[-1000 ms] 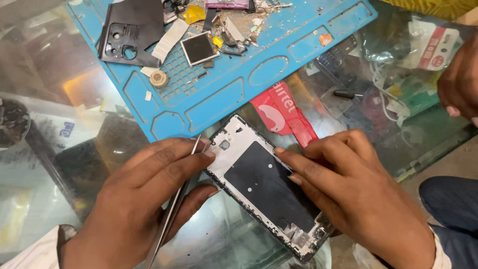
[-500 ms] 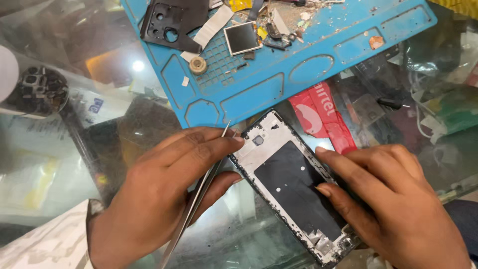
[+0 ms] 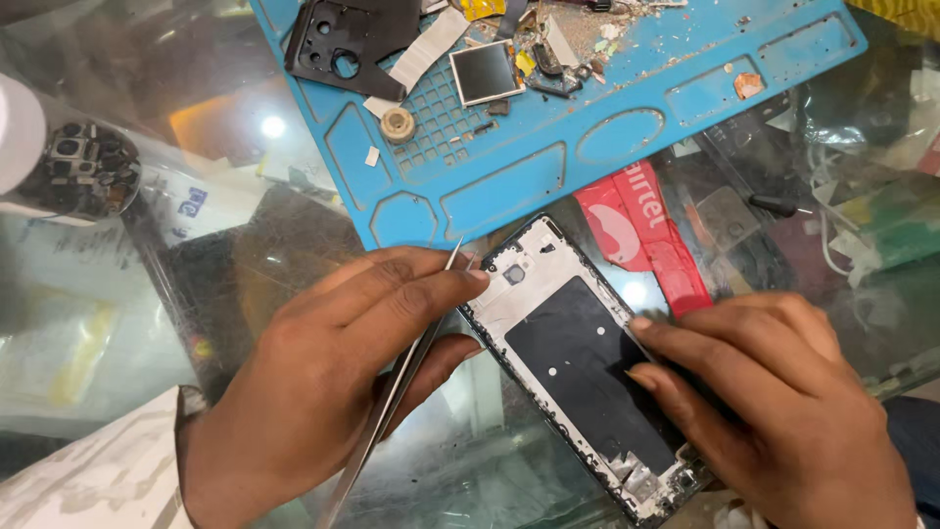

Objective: The person uses a metal tool to scrape adhesive residue from the edges of a disassembled smartphone chassis. They repeatedly rotate the device to access different sides while continuing to remove the residue.

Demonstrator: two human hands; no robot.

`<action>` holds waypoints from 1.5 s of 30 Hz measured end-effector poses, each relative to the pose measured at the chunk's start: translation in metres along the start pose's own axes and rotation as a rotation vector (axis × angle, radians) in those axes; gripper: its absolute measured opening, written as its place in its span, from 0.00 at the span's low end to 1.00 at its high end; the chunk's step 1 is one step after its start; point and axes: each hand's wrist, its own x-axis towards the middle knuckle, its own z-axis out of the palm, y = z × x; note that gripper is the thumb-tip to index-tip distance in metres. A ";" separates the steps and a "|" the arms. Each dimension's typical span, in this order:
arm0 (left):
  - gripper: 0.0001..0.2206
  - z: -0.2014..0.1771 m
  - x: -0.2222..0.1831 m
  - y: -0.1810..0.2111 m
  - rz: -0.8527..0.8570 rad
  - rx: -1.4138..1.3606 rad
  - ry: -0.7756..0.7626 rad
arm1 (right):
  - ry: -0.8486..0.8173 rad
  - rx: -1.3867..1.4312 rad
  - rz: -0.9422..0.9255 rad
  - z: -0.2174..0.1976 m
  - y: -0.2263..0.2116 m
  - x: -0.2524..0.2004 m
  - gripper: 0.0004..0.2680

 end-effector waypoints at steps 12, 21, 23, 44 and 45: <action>0.17 -0.005 0.005 0.008 0.374 0.298 -0.120 | 0.014 -0.044 -0.109 0.029 0.012 -0.097 0.12; 0.15 0.002 0.003 0.002 0.235 0.175 -0.103 | 0.149 0.047 -0.062 0.045 -0.010 -0.093 0.07; 0.16 0.003 0.003 0.002 0.241 0.174 -0.106 | 0.169 0.051 -0.054 0.048 -0.013 -0.088 0.07; 0.17 0.000 0.009 0.005 0.233 0.139 -0.090 | -0.009 -0.101 -0.070 0.032 -0.013 -0.076 0.13; 0.18 0.000 0.009 0.005 0.228 0.134 -0.084 | -0.018 -0.089 -0.072 0.030 -0.012 -0.073 0.13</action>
